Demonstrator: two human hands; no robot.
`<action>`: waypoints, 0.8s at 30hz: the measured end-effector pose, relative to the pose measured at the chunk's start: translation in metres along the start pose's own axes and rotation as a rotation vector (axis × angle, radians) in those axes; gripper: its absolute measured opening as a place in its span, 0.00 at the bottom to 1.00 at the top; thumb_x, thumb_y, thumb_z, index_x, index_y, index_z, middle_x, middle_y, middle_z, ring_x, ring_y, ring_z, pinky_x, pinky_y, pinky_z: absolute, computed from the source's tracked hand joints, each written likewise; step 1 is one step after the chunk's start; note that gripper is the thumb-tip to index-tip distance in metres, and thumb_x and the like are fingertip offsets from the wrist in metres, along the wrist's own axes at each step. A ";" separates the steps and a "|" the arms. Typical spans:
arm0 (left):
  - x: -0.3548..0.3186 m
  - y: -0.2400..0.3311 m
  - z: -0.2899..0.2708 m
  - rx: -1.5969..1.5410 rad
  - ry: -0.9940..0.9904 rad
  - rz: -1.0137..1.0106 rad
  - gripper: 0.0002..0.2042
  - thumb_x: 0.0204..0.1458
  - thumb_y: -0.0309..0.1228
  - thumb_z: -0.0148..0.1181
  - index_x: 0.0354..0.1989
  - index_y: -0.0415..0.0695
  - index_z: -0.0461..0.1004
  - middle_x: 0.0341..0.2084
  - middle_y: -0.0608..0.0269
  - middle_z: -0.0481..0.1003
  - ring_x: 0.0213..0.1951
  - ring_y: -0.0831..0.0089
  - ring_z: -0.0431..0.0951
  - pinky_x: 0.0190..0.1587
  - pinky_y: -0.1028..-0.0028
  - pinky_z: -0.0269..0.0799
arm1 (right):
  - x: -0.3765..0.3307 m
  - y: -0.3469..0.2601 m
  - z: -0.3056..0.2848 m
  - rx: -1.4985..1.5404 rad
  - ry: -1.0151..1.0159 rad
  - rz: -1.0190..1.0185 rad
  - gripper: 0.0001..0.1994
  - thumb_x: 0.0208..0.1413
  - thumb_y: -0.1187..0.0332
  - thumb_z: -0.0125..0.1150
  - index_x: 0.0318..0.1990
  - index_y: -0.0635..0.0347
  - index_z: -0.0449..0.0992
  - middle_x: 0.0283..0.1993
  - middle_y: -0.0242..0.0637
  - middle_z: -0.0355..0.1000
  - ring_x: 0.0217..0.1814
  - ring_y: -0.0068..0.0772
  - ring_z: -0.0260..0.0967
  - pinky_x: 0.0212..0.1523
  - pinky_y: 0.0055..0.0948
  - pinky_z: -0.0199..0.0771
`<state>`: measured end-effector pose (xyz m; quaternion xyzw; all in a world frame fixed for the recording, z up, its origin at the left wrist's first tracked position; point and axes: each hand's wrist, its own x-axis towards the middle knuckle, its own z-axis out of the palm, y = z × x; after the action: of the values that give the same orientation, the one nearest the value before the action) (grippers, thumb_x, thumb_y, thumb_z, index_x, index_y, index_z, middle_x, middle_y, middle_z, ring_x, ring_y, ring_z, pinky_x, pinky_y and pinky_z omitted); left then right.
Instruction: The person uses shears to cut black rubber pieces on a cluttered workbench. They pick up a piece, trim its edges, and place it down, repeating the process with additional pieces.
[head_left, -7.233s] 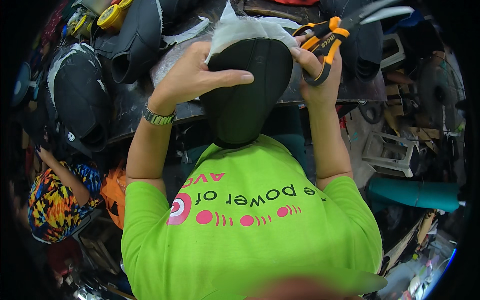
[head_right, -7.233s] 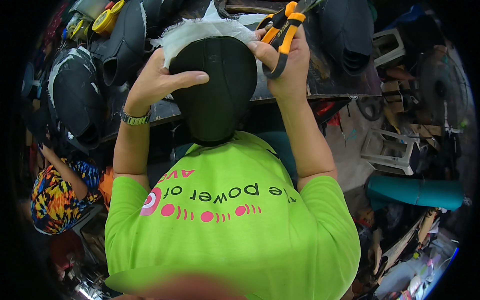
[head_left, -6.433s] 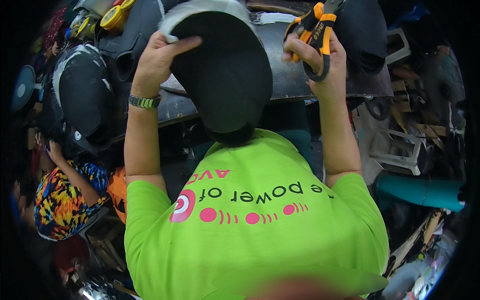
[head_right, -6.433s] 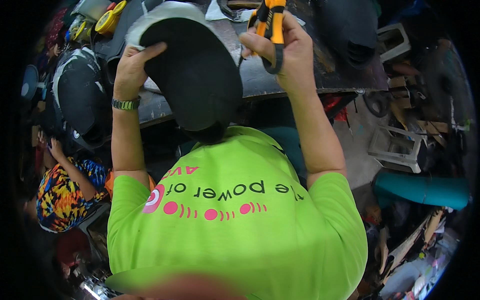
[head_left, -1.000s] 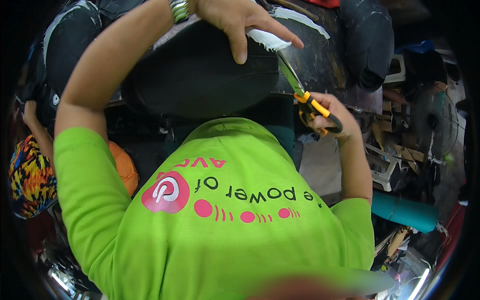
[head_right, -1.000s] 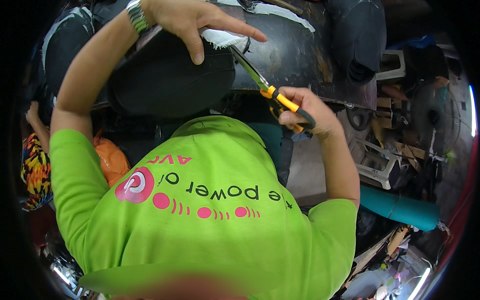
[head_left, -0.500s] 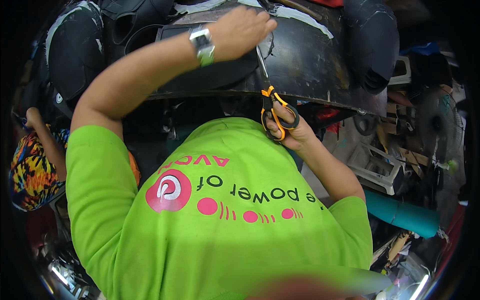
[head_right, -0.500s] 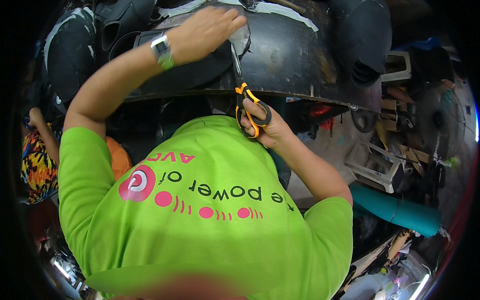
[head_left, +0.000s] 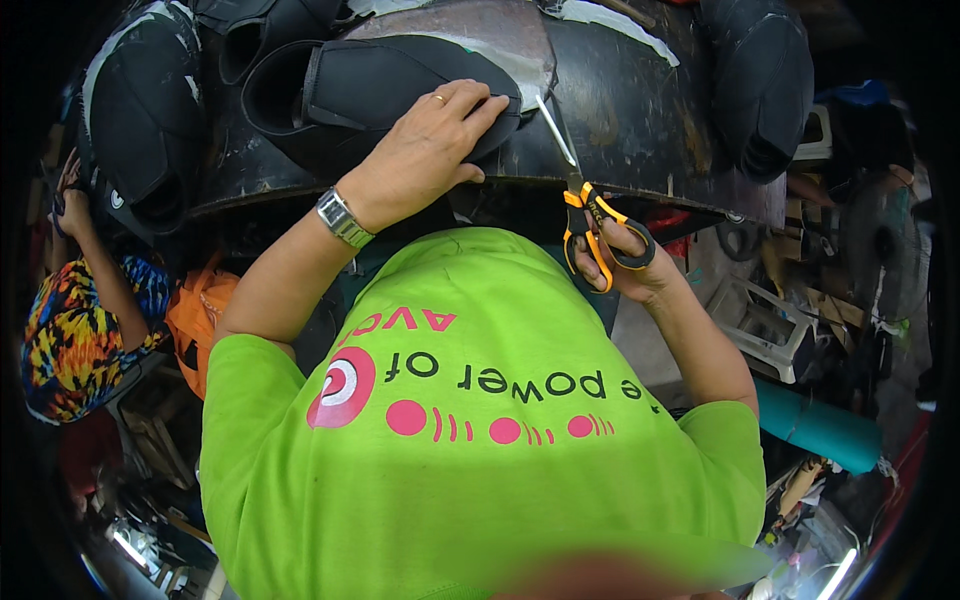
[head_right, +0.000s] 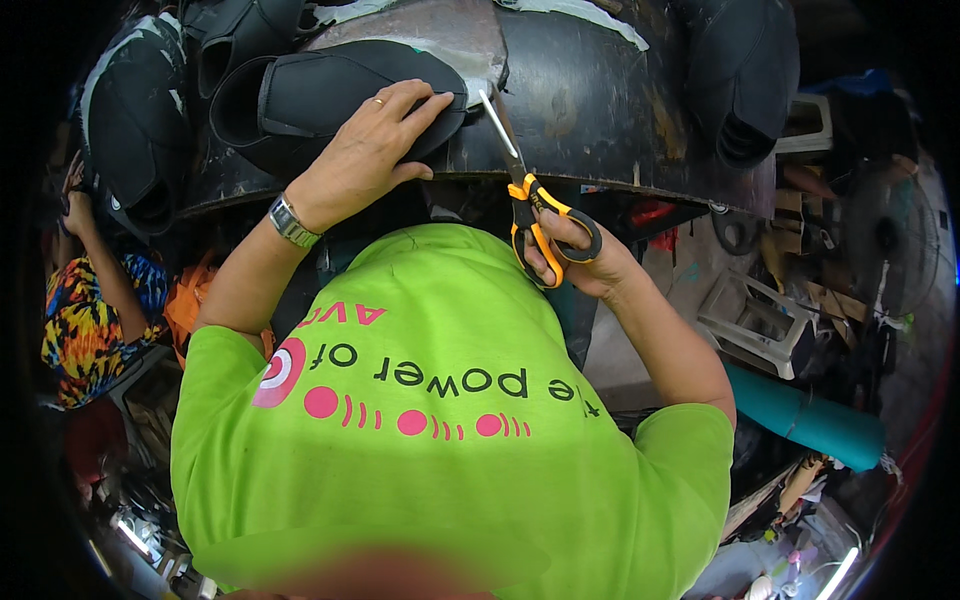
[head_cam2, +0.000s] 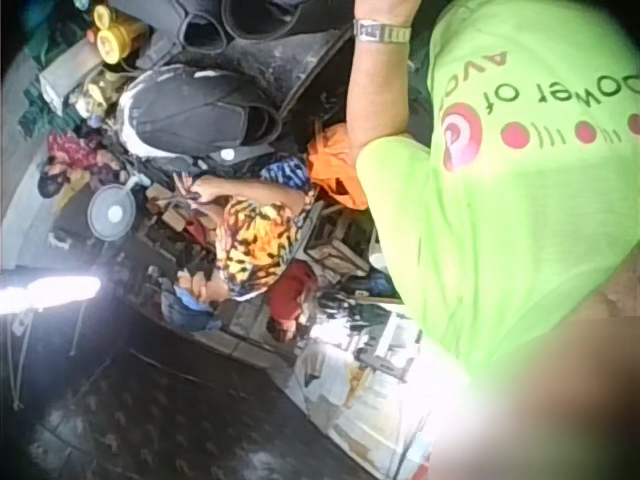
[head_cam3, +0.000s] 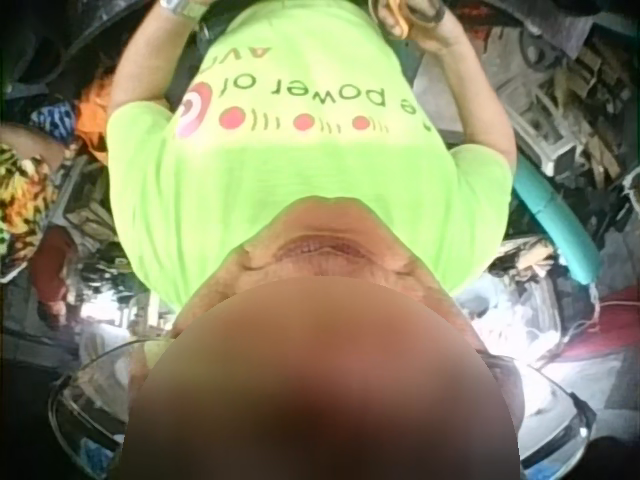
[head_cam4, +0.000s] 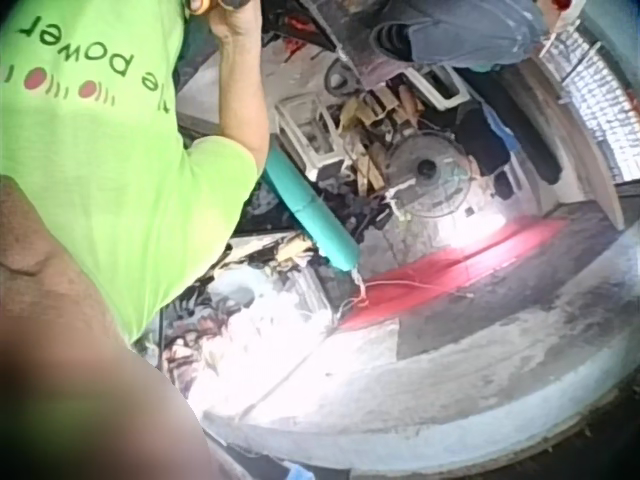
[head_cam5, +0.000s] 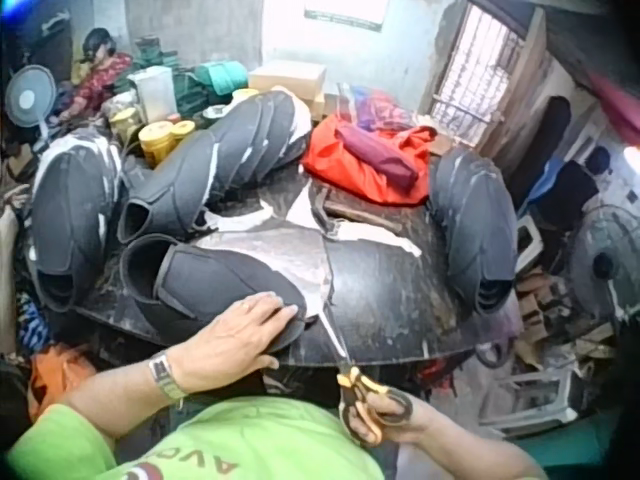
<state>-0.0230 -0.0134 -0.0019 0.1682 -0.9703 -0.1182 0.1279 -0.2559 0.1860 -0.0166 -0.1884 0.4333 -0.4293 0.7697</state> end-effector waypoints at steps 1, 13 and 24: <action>0.000 -0.001 0.000 -0.003 -0.004 0.010 0.39 0.41 0.33 0.73 0.63 0.37 0.63 0.58 0.50 0.65 0.63 0.55 0.64 0.66 0.63 0.60 | -0.001 0.001 0.001 -0.004 0.006 0.014 0.24 0.57 0.45 0.63 0.43 0.58 0.72 0.23 0.35 0.71 0.18 0.20 0.67 0.23 0.18 0.67; -0.005 -0.004 0.013 -0.049 0.176 0.000 0.24 0.49 0.20 0.57 0.58 0.34 0.68 0.56 0.43 0.68 0.57 0.52 0.71 0.62 0.62 0.66 | -0.004 0.004 0.007 0.000 0.016 0.110 0.24 0.58 0.46 0.63 0.44 0.60 0.73 0.24 0.37 0.72 0.21 0.23 0.70 0.23 0.21 0.71; -0.006 -0.002 0.017 0.016 0.190 0.013 0.25 0.49 0.23 0.61 0.58 0.34 0.68 0.57 0.46 0.67 0.61 0.54 0.68 0.64 0.62 0.64 | -0.007 0.000 0.009 -0.034 0.068 0.140 0.26 0.55 0.46 0.66 0.45 0.61 0.72 0.23 0.38 0.72 0.18 0.23 0.69 0.20 0.19 0.69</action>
<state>-0.0218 -0.0102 -0.0203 0.1733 -0.9557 -0.0933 0.2189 -0.2500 0.1907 -0.0077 -0.1559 0.4784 -0.3733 0.7794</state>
